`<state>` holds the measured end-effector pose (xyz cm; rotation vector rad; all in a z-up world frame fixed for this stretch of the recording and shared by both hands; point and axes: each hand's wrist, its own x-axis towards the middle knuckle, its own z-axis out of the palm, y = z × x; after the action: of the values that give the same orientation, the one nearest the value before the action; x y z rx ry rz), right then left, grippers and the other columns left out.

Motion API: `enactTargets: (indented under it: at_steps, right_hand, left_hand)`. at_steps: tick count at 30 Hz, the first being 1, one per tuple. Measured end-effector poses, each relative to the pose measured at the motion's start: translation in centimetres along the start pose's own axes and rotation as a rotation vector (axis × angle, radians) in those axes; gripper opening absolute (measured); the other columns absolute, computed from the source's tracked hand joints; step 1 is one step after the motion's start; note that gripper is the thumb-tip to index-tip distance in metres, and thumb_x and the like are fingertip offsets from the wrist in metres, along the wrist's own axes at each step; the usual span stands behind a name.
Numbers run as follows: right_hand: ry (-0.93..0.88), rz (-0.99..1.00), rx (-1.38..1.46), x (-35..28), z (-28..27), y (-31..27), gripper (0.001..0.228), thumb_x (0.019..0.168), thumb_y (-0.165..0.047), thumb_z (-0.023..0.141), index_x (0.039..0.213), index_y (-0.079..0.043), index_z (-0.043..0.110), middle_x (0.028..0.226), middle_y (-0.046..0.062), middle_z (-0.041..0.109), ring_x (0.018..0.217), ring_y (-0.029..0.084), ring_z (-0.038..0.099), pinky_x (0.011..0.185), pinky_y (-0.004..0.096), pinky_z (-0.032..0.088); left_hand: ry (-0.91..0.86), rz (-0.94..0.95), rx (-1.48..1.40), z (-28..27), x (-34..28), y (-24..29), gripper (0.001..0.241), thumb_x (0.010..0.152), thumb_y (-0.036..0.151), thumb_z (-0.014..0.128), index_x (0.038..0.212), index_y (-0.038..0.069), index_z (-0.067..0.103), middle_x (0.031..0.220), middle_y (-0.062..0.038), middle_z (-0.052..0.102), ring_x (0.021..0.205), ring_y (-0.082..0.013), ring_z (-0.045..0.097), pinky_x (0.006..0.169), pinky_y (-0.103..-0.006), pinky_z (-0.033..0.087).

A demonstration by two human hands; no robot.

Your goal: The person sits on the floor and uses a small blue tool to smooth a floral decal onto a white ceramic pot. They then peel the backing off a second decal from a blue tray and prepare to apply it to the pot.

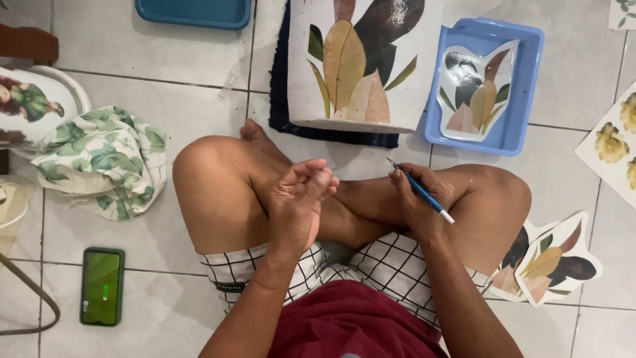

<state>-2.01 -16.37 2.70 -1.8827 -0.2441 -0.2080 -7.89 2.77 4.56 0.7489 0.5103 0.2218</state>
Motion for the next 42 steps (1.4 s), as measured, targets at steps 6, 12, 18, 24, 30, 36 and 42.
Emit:
enactTargets:
  at_steps: [6,12,18,24,30,36,42]
  right_hand:
    - [0.026,0.0,-0.085,0.1,0.1,-0.4,0.011,0.088,-0.003,0.075,0.094,0.006,0.07,0.07,0.015,0.071,0.066,0.022,0.072,0.059,0.027,0.056]
    - [0.042,0.014,-0.067,0.1,-0.2,-0.1,0.01,0.088,-0.005,0.075,0.092,0.004,0.071,0.07,0.015,0.071,0.066,0.022,0.072,0.059,0.027,0.056]
    - [0.06,0.023,-0.069,0.0,0.0,0.1,0.009,0.086,-0.003,0.075,0.093,0.002,0.073,0.07,0.015,0.071,0.066,0.023,0.072,0.06,0.027,0.055]
    - [0.087,0.005,-0.091,0.1,0.0,0.2,0.007,0.083,-0.001,0.077,0.089,0.002,0.073,0.07,0.016,0.071,0.064,0.028,0.072,0.057,0.03,0.055]
    - [0.09,0.045,-0.07,0.1,0.0,0.7,0.008,0.083,-0.003,0.076,0.089,0.0,0.074,0.069,0.014,0.071,0.065,0.025,0.072,0.057,0.028,0.055]
    - [0.09,0.048,-0.071,0.3,0.0,0.1,0.007,0.081,-0.004,0.076,0.088,-0.002,0.074,0.069,0.014,0.071,0.064,0.025,0.072,0.056,0.028,0.055]
    - [0.111,0.043,-0.06,0.5,0.0,0.1,0.008,0.08,-0.007,0.078,0.085,-0.003,0.075,0.071,0.014,0.072,0.063,0.028,0.072,0.053,0.031,0.055]
  left_hand:
    - [-0.045,0.099,0.287,1.9,-0.6,2.6,0.017,0.085,-0.007,0.069,0.1,-0.013,0.064,0.082,-0.023,0.069,0.072,-0.0241,0.073,0.063,-0.0294,0.063]
    - [-0.208,0.201,0.546,2.1,-1.4,4.3,0.015,0.09,-0.005,0.063,0.101,-0.013,0.068,0.078,-0.022,0.07,0.068,-0.0254,0.074,0.059,-0.0313,0.066]
    - [-0.198,0.237,0.683,1.5,-1.5,5.3,0.015,0.094,0.003,0.059,0.093,-0.009,0.067,0.072,-0.017,0.069,0.058,-0.016,0.068,0.051,-0.0241,0.06]
    - [-0.163,0.322,0.779,2.3,-1.3,7.0,0.012,0.09,0.001,0.064,0.095,-0.007,0.071,0.073,-0.016,0.068,0.06,-0.0154,0.068,0.053,-0.0242,0.059]
    - [-0.124,0.383,0.891,2.9,-1.1,8.3,0.017,0.087,0.001,0.069,0.103,-0.006,0.072,0.079,-0.011,0.064,0.068,-0.0098,0.06,0.057,-0.0239,0.055]
    - [-0.121,0.352,0.889,5.4,-0.6,10.3,0.018,0.096,0.001,0.054,0.102,-0.007,0.069,0.074,-0.013,0.066,0.062,-0.0132,0.064,0.057,-0.0233,0.058]
    - [-0.216,0.418,0.895,8.1,0.8,11.8,0.017,0.098,0.003,0.053,0.093,-0.009,0.064,0.07,-0.018,0.069,0.056,-0.0157,0.067,0.052,-0.0249,0.06]
